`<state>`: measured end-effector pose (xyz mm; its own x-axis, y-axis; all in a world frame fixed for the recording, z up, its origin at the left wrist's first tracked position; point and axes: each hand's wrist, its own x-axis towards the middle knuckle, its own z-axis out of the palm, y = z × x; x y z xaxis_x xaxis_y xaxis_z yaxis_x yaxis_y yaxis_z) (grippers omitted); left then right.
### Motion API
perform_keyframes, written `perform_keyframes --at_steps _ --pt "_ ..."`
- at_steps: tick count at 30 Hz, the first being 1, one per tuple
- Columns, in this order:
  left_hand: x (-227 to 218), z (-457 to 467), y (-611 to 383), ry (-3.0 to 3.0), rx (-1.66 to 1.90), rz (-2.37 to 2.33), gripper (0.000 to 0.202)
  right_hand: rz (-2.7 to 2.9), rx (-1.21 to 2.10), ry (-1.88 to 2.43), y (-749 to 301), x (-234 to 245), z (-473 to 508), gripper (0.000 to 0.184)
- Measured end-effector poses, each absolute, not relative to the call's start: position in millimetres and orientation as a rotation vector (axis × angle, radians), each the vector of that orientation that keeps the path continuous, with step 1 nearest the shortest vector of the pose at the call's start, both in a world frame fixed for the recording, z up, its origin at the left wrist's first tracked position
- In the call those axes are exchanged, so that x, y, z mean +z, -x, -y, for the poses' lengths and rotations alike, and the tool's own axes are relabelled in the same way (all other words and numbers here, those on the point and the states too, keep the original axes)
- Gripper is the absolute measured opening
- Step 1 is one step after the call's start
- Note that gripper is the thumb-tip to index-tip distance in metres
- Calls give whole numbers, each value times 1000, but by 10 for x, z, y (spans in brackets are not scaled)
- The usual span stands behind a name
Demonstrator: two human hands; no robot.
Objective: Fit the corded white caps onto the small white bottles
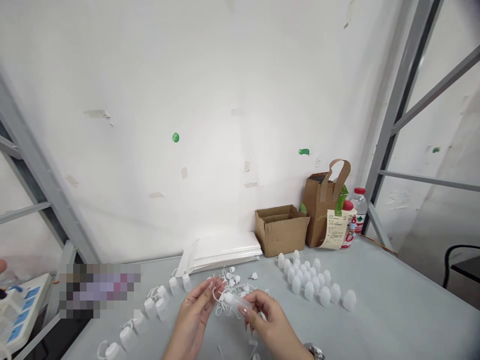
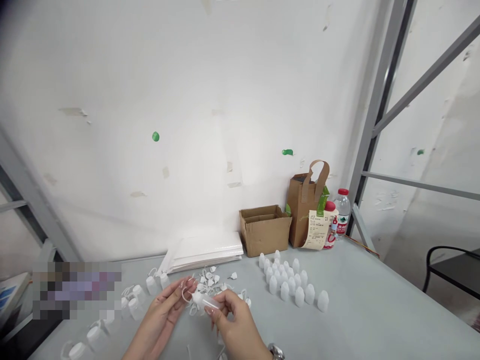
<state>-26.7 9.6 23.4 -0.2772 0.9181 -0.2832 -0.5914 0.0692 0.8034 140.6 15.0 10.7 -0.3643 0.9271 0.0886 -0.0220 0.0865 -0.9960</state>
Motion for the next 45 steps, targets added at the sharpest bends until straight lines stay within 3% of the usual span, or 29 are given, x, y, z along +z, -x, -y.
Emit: perform_keyframes --at_steps 13,30,37,45 --pt "271 -62 217 -416 1498 -1030 13 1609 1289 993 -1413 160 -100 36" --pt "270 -58 267 -729 1412 -1135 34 1682 1184 1040 -1433 118 -91 29" --pt "198 -66 264 -827 1341 -1205 32 1711 1177 1053 -1423 90 -90 30" --pt "180 -87 189 -540 1410 -982 25 1617 1266 991 -1357 4 -108 35"
